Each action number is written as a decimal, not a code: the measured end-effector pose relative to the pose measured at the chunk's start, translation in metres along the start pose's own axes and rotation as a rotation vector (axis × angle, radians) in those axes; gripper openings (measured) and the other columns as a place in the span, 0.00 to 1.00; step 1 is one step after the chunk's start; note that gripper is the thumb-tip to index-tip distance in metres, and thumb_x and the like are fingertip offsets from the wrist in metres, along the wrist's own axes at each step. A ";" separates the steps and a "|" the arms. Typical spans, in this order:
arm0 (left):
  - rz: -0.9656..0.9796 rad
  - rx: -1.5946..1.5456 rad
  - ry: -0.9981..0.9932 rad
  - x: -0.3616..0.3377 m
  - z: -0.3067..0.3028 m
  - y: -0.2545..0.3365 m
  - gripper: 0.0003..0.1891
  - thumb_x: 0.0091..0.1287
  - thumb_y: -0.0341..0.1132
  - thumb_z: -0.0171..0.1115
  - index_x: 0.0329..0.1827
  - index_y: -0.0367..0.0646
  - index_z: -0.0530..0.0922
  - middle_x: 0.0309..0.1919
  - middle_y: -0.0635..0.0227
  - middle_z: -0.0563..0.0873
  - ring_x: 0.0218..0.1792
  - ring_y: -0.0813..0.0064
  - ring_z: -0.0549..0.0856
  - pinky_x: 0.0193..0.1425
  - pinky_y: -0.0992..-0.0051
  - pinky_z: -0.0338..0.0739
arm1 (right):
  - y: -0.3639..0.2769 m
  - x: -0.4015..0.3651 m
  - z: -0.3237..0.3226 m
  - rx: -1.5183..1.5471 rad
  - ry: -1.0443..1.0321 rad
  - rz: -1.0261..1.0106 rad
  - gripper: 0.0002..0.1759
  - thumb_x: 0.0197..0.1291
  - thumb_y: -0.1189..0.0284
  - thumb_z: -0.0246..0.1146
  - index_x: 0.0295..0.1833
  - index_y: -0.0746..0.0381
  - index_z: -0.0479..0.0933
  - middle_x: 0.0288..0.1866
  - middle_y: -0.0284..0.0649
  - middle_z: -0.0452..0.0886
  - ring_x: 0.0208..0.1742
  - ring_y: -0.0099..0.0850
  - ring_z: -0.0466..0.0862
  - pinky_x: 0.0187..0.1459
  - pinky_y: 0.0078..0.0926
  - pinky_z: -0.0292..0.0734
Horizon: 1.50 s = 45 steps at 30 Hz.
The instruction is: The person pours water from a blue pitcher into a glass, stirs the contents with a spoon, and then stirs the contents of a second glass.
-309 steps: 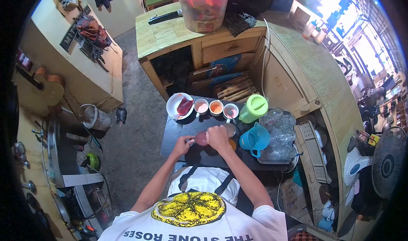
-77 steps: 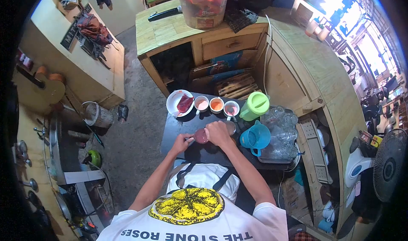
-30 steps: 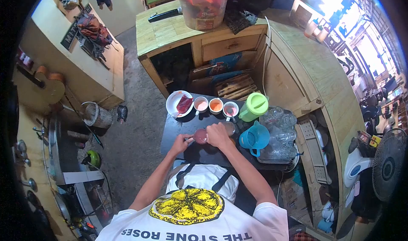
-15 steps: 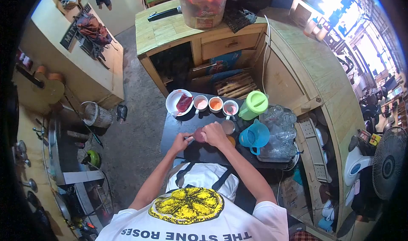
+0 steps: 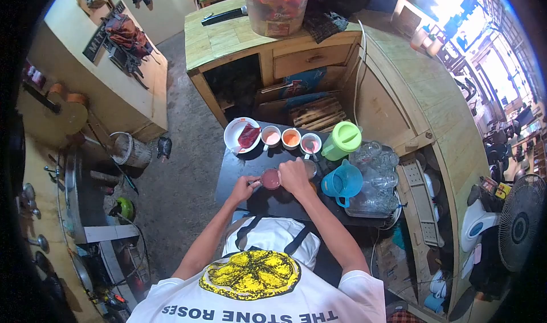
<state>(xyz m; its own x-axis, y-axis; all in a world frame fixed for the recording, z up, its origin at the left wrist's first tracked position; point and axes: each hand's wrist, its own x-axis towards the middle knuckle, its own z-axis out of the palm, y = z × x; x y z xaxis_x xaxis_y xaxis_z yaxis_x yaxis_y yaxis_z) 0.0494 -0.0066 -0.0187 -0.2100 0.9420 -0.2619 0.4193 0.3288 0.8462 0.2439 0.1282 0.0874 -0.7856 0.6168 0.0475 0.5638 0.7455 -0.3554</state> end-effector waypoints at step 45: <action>0.045 -0.024 0.021 -0.030 -0.044 -0.016 0.16 0.72 0.37 0.63 0.60 0.46 0.86 0.46 0.53 0.89 0.51 0.48 0.87 0.56 0.59 0.79 | -0.046 0.015 0.005 0.229 -0.122 -0.021 0.12 0.60 0.65 0.67 0.33 0.64 0.87 0.31 0.52 0.86 0.37 0.50 0.85 0.50 0.45 0.75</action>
<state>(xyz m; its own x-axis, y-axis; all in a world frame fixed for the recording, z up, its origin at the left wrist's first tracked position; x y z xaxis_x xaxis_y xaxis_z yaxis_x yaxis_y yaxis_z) 0.0101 -0.0430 -0.0042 -0.2105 0.9539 -0.2139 0.4076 0.2846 0.8677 0.2048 0.1022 0.0997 -0.8293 0.5566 -0.0506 0.4856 0.6727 -0.5583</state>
